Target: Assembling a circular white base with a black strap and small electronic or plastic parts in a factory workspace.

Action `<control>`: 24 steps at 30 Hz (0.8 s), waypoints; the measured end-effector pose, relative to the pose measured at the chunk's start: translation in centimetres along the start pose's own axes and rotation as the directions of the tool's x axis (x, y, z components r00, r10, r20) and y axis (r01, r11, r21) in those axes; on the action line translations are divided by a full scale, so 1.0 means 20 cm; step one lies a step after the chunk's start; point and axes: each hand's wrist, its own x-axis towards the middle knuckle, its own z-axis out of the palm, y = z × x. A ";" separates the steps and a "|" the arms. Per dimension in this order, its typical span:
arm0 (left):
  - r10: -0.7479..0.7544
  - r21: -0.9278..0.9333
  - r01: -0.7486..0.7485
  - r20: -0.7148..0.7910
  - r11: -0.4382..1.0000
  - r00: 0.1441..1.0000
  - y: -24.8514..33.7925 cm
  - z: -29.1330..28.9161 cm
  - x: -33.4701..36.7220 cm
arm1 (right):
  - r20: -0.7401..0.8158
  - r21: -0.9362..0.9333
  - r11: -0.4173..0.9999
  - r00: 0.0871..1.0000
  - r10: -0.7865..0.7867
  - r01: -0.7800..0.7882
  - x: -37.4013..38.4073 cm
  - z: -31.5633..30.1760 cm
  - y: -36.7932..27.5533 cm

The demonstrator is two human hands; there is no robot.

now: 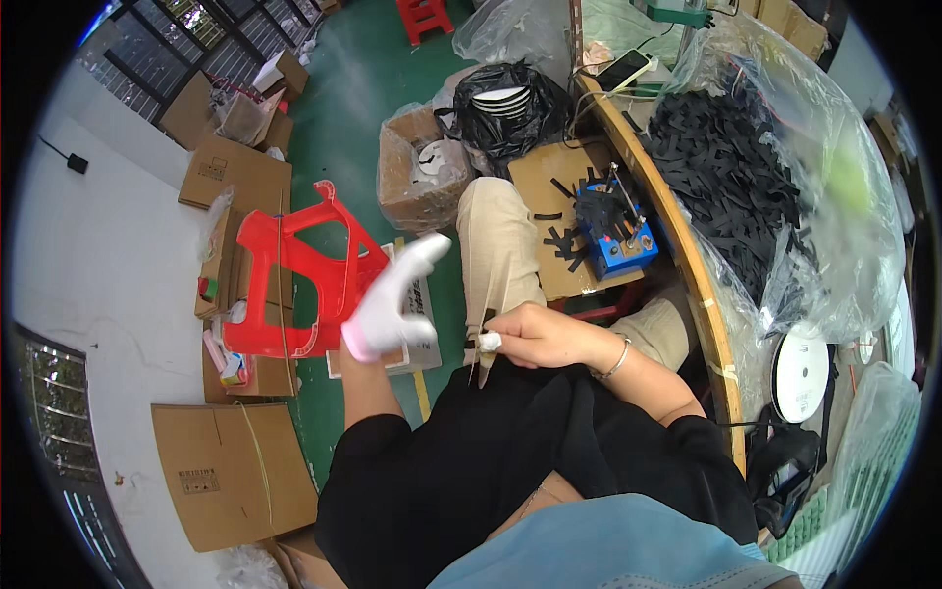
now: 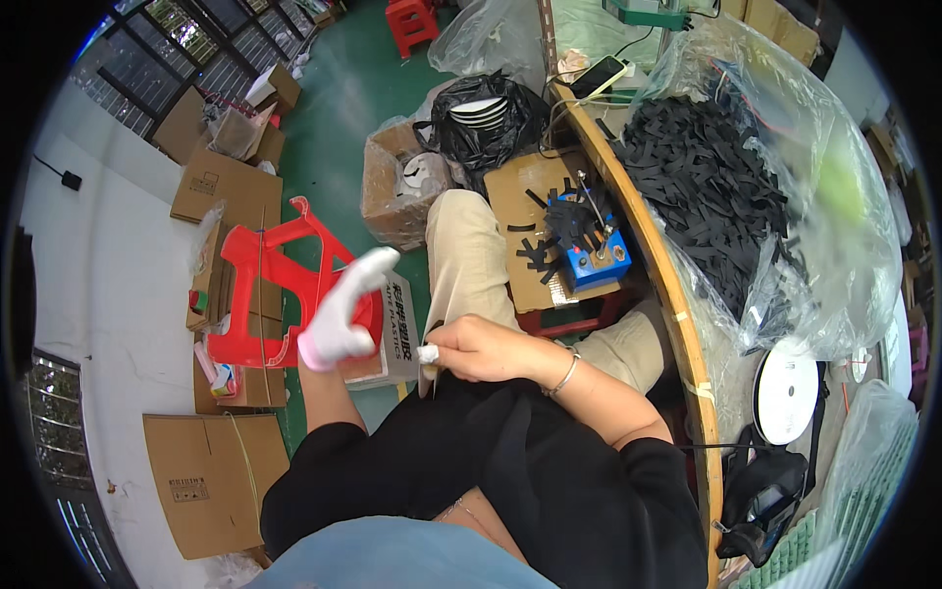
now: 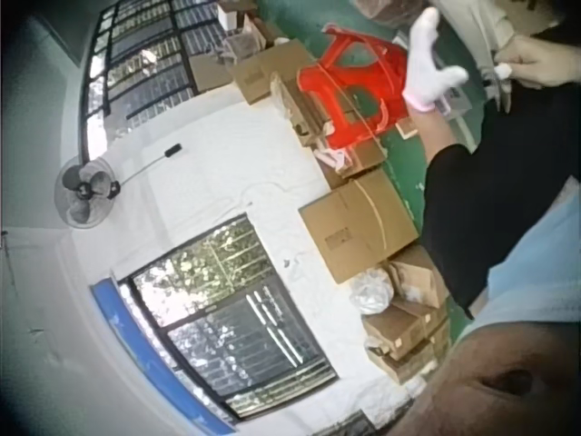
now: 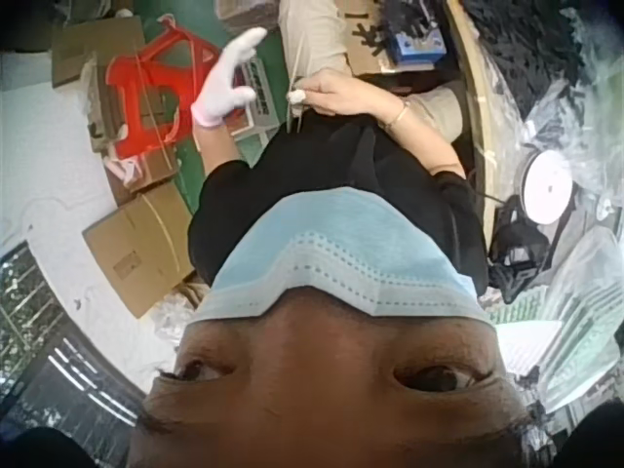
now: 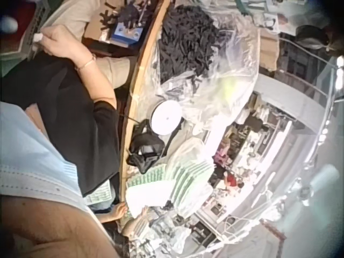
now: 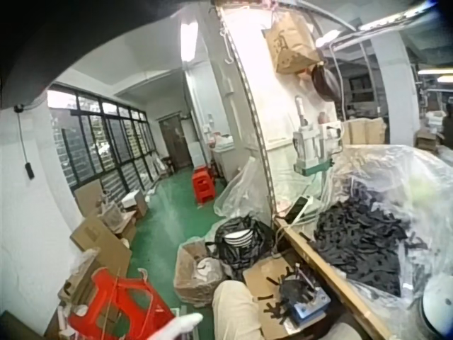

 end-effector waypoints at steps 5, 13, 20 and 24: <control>0.108 0.322 -0.189 0.252 0.928 0.962 0.10 0.25 0.04 | 0.031 0.338 0.941 1.000 0.005 -0.015 -0.02 -0.03 0.02; -0.092 -0.297 0.103 0.051 0.949 0.994 -0.01 0.28 -0.04 | 0.104 0.446 0.895 0.992 -0.070 0.017 -0.12 -0.06 0.03; -0.040 0.295 0.072 -0.111 0.953 0.993 0.05 0.33 0.02 | 0.203 0.339 0.939 0.979 -0.017 -0.054 -0.09 0.03 0.00; 0.237 0.573 -0.157 -0.066 0.804 0.969 -0.01 0.36 0.00 | -0.033 0.092 0.994 0.998 0.057 -0.054 -0.05 0.11 -0.08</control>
